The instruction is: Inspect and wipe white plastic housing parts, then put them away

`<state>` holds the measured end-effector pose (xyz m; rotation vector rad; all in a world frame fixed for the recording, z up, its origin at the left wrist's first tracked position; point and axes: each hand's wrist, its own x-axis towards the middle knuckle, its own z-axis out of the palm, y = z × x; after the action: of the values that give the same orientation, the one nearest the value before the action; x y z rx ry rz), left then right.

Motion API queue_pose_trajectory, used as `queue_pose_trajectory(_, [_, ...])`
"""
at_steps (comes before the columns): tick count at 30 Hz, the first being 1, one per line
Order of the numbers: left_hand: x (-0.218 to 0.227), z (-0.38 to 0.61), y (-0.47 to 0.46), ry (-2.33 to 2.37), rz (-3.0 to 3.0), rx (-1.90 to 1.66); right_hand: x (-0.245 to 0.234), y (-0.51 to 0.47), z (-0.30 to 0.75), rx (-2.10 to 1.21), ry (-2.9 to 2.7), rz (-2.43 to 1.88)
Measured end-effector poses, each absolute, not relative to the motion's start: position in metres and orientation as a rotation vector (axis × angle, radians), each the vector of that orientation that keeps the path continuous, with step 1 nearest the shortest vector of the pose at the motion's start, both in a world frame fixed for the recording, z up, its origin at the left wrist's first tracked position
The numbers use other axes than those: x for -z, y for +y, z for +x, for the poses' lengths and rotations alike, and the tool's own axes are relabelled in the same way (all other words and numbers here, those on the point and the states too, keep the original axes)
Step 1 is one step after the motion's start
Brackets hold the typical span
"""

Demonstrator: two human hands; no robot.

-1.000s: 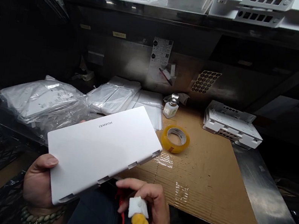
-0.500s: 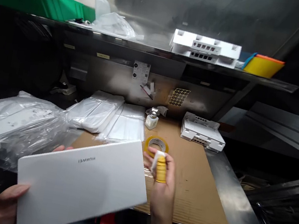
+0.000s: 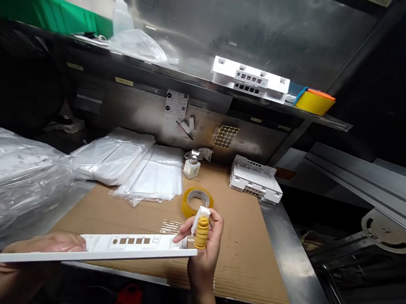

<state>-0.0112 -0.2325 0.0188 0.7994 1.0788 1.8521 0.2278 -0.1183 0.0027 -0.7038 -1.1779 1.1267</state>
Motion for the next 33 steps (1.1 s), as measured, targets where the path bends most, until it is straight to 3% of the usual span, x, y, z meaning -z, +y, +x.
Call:
queue_pose_trajectory(5, [-0.032, -0.009, -0.23, 1.303, 1.235, -1.749, 0.004, -0.118, 0.235, -1.084, -1.198, -0.769])
queue_pose_trajectory(18, [-0.027, -0.013, -0.231, 1.22, 1.23, -1.779, 0.015, -0.112, 0.235, -0.874, -1.248, -0.932])
queue_pose_trajectory(28, [-0.026, -0.004, -0.241, 1.383, 1.235, -2.009, -0.04, -0.141, 0.233, -0.314, -1.259, -0.953])
queue_pose_trajectory(33, [-0.013, -0.009, -0.234, 1.415, 1.748, -2.028, -0.055, -0.152, 0.224, -0.306, -1.463, -0.901])
